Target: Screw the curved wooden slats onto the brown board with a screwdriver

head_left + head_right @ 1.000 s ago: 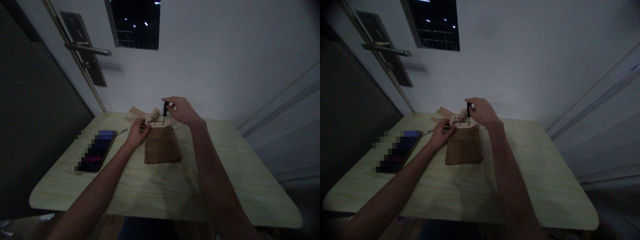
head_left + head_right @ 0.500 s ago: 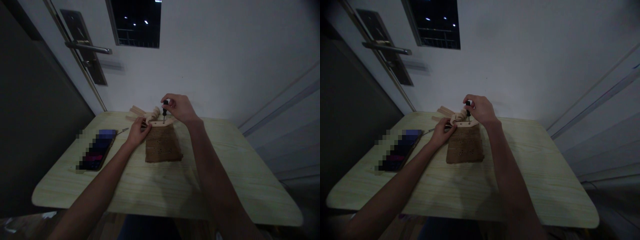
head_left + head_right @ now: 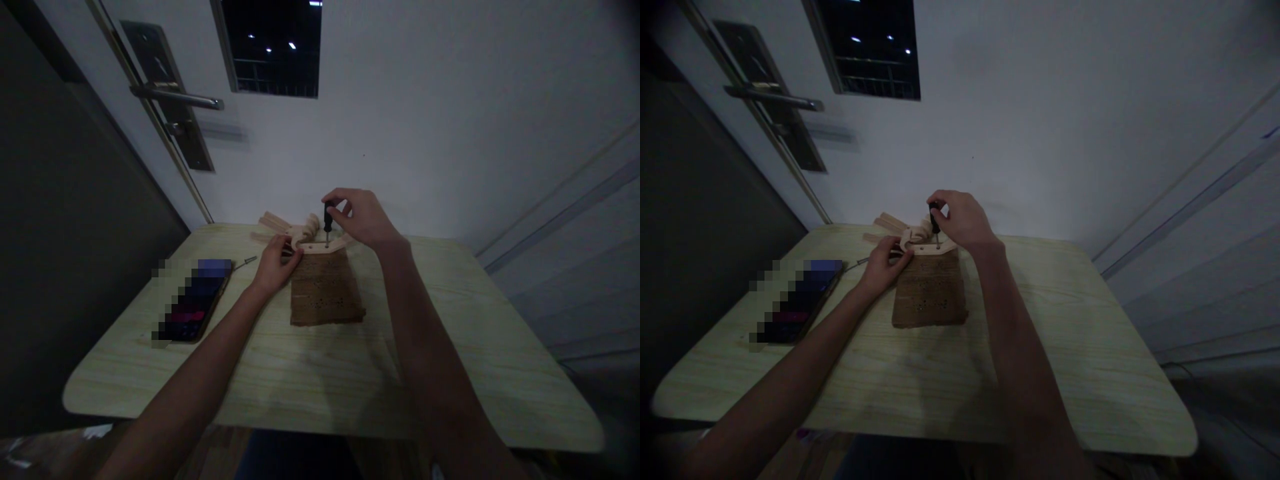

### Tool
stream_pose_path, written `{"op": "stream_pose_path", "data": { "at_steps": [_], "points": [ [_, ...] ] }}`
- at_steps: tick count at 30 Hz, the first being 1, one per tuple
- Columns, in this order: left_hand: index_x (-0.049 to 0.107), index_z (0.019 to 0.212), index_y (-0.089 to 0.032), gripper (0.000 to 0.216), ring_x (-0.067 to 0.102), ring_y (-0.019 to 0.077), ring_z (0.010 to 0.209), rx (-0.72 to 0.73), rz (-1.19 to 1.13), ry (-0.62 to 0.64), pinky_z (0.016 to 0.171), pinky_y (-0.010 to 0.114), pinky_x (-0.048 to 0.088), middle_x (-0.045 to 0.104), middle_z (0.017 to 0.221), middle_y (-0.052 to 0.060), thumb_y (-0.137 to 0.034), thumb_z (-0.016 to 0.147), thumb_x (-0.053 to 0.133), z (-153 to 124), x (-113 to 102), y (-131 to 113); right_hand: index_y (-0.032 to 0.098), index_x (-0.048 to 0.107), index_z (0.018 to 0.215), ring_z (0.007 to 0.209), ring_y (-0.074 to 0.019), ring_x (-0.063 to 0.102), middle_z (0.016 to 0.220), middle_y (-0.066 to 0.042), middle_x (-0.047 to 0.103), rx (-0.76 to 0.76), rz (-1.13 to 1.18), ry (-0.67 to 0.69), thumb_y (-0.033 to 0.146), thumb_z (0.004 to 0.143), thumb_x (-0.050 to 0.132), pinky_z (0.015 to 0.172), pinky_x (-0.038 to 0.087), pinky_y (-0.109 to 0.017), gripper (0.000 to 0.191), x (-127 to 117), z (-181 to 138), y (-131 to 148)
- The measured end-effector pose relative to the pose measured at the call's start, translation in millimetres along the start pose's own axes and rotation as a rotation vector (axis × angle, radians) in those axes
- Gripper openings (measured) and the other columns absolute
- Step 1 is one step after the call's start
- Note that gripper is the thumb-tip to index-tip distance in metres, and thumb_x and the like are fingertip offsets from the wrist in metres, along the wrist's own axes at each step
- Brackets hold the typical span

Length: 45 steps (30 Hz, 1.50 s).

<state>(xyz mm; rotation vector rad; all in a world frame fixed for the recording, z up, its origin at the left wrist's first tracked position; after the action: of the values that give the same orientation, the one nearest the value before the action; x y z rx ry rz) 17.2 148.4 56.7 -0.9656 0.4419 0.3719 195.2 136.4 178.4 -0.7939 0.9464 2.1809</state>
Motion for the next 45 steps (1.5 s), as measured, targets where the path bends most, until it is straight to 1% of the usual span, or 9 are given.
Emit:
{"op": "stream_pose_path", "data": {
  "at_steps": [5,8,11,17,19,28,34,39,45],
  "points": [
    [0.056,0.097,-0.016,0.029,0.064,0.0177,0.08,-0.005,-0.003,-0.002,0.07,0.032,0.059,0.06,0.098,0.008,-0.043,0.087,0.058,-0.1,-0.3,0.3,0.02,0.07,0.103,0.067,-0.0131,0.057,0.085,-0.002,0.069,0.003,0.005,-0.02,0.014,0.085,0.058,0.072,0.044,-0.029,0.022,-2.0,-0.5,0.8],
    [0.056,0.097,-0.017,0.029,0.064,0.018,0.081,0.006,0.002,-0.003,0.071,0.033,0.059,0.06,0.097,0.007,-0.044,0.087,0.058,0.1,0.1,1.0,0.018,0.071,0.095,0.069,-0.0146,0.057,0.079,-0.003,0.067,0.049,-0.025,-0.058,0.019,0.084,0.064,0.071,0.043,-0.03,0.014,-3.3,0.4,-5.1],
    [0.056,0.097,-0.017,0.03,0.065,0.0184,0.081,0.002,-0.009,0.002,0.071,0.033,0.059,0.061,0.096,0.007,-0.045,0.087,0.058,0.3,0.7,2.0,0.017,0.073,0.095,0.067,-0.0152,0.057,0.075,-0.003,0.066,0.074,-0.042,-0.083,0.023,0.083,0.067,0.071,0.043,-0.031,0.015,-3.6,0.7,-10.9],
    [0.056,0.097,-0.017,0.029,0.065,0.0189,0.082,-0.006,-0.012,0.002,0.071,0.033,0.059,0.06,0.097,0.008,-0.044,0.087,0.058,0.2,1.1,3.5,0.018,0.072,0.102,0.065,-0.0124,0.057,0.099,-0.006,0.072,-0.025,0.015,-0.071,0.011,0.082,0.056,0.076,0.048,-0.031,0.027,-2.8,-0.2,-6.0],
    [0.055,0.097,-0.017,0.029,0.065,0.0184,0.081,0.0,-0.021,0.0,0.071,0.033,0.059,0.06,0.097,0.007,-0.044,0.087,0.058,0.4,1.3,3.8,0.017,0.072,0.1,0.065,-0.0125,0.058,0.1,-0.006,0.073,-0.02,0.021,-0.056,0.009,0.08,0.055,0.075,0.049,-0.031,0.028,-2.6,0.4,-4.5],
    [0.055,0.096,-0.017,0.029,0.065,0.0189,0.081,-0.01,-0.026,0.006,0.071,0.034,0.058,0.06,0.096,0.007,-0.045,0.087,0.058,0.9,1.4,2.4,0.015,0.07,0.093,0.06,-0.0109,0.053,0.086,-0.004,0.071,0.016,0.057,-0.041,0.013,0.077,0.058,0.068,0.046,-0.029,0.02,-3.2,2.3,-0.1],
    [0.056,0.096,-0.017,0.028,0.064,0.017,0.08,-0.005,-0.019,0.004,0.072,0.032,0.058,0.06,0.096,0.006,-0.044,0.087,0.058,0.4,0.0,-0.5,0.018,0.068,0.104,0.062,-0.0109,0.051,0.08,0.0,0.063,-0.038,0.048,-0.032,0.014,0.079,0.061,0.069,0.043,-0.028,0.027,-1.4,1.6,3.2],
    [0.055,0.097,-0.017,0.029,0.064,0.0165,0.079,-0.024,-0.031,0.008,0.069,0.03,0.058,0.06,0.097,0.006,-0.044,0.086,0.059,0.4,0.3,-0.6,0.018,0.067,0.09,0.066,-0.0125,0.054,0.075,0.0,0.062,0.031,0.033,-0.035,0.022,0.081,0.069,0.068,0.042,-0.028,0.011,-1.2,2.2,-2.9],
    [0.056,0.096,-0.018,0.027,0.064,0.0175,0.081,0.002,-0.006,0.007,0.072,0.032,0.059,0.06,0.097,0.007,-0.043,0.086,0.059,0.6,-0.1,-1.4,0.018,0.061,0.081,0.061,-0.0112,0.048,0.066,0.003,0.056,0.095,0.008,-0.068,0.03,0.076,0.078,0.061,0.037,-0.027,0.021,-2.4,0.4,-7.9]
  ]
}}
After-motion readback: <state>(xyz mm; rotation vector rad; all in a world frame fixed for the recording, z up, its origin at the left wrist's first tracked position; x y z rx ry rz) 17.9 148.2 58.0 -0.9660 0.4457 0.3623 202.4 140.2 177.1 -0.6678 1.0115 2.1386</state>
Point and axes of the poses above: each hand's wrist, its own z-axis towards the middle knuckle, its own x-axis out of the palm, y = z × x, the point moved 7 cm from there along z, towards the middle knuckle
